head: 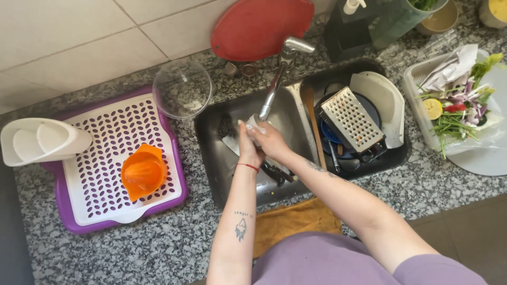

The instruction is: The person washes a glass bowl and a metal box grater in a kitchen sink. They rinse the bowl under running water and place it on a drying rack, then scrub the grater with a sponge and rinse it thoroughly.

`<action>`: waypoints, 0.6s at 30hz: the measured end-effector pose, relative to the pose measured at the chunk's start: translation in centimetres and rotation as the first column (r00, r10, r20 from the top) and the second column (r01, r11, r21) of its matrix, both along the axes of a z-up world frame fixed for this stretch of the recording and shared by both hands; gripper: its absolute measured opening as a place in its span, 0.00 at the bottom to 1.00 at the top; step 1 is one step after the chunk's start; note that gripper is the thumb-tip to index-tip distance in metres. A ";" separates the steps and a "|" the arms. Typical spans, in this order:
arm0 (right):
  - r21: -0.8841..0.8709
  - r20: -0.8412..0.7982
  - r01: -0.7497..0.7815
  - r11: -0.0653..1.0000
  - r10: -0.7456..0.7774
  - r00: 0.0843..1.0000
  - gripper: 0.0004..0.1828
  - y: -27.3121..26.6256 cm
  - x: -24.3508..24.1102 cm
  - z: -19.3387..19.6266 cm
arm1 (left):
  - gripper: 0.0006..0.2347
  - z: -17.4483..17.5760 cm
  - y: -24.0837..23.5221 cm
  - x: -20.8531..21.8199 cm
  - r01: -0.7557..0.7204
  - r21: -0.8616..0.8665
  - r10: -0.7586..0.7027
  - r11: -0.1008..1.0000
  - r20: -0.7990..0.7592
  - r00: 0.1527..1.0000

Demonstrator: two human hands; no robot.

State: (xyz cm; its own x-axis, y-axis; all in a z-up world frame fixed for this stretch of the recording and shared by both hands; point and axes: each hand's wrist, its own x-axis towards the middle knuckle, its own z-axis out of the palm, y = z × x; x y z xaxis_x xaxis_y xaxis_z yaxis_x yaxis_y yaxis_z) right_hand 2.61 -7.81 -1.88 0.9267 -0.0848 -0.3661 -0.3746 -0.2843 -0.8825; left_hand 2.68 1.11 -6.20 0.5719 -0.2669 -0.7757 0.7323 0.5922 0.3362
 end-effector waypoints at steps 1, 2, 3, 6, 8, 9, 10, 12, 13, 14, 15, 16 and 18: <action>-0.002 0.007 -0.003 1.000 0.003 1.000 0.21 -0.2 0.4 0.1 | 0.32 -0.3 0.2 0.4 -0.003 -0.002 0.003 1.000 0.007 1.000; 0.043 -0.019 0.081 0.996 -0.080 0.997 0.20 -0.5 0.8 0.2 | 0.30 -0.6 0.4 0.8 0.000 -0.038 0.001 0.999 0.026 1.000; 0.087 -0.060 0.167 0.982 -0.163 0.985 0.19 -0.6 0.7 0.2 | 0.29 -1.0 0.7 0.6 0.005 -0.073 -0.002 0.997 0.034 0.999; 0.008 -0.115 0.261 0.965 -0.259 0.959 0.38 -3.0 0.8 6.9 | 0.16 1.1 1.9 0.0 0.019 -0.046 -0.012 0.999 0.132 0.991; -0.083 -0.047 0.313 0.946 -0.317 0.947 0.34 -5.2 1.8 3.6 | 0.13 0.5 2.4 -0.1 -0.018 0.031 0.013 0.999 0.172 0.985; -0.171 0.028 0.364 0.915 -0.365 0.931 0.29 -6.4 2.3 2.0 | 0.11 0.1 2.6 -0.2 -0.059 0.103 0.036 0.993 0.214 0.976; -0.172 0.026 0.363 0.916 -0.364 0.931 0.29 -5.6 1.8 2.2 | 0.11 -1.1 2.4 -0.1 -0.061 0.103 0.038 0.993 0.212 0.977; -0.015 0.288 0.178 0.984 -0.166 0.943 0.15 -3.8 0.9 2.8 | 0.09 -3.4 2.3 0.0 -0.091 0.291 -0.008 0.952 0.323 0.946; -0.015 0.292 0.179 0.984 -0.167 0.942 0.15 -2.9 0.2 3.4 | 0.09 -3.8 2.0 0.1 -0.091 0.290 -0.009 0.953 0.327 0.945; -0.298 0.401 -0.027 0.954 0.151 0.904 0.17 -2.0 -0.5 4.0 | 0.09 -4.2 1.7 0.2 -0.104 0.343 -0.027 0.934 0.358 0.933; -0.573 0.404 -0.181 0.799 0.468 0.786 0.20 -1.0 -1.3 4.6 | 0.08 -4.6 1.4 0.2 -0.120 0.395 -0.045 0.911 0.386 0.922; -0.573 0.405 -0.181 0.799 0.468 0.785 0.20 -1.5 0.0 3.5 | 0.08 -5.0 1.2 0.0 -0.121 0.395 -0.045 0.910 0.386 0.921; -0.422 0.410 -0.060 0.905 0.249 0.877 0.13 -2.2 2.1 1.1 | 0.09 -6.0 1.2 -0.7 -0.062 0.421 -0.121 0.905 0.394 0.911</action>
State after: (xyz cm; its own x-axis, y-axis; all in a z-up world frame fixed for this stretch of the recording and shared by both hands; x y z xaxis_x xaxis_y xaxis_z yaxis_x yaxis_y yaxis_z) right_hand 4.74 -9.96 -0.77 0.9924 0.0281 0.1197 0.1087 -0.6554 -0.7475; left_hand 1.95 2.27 -12.15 0.8539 0.0061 -0.5203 0.4931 0.3098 0.8129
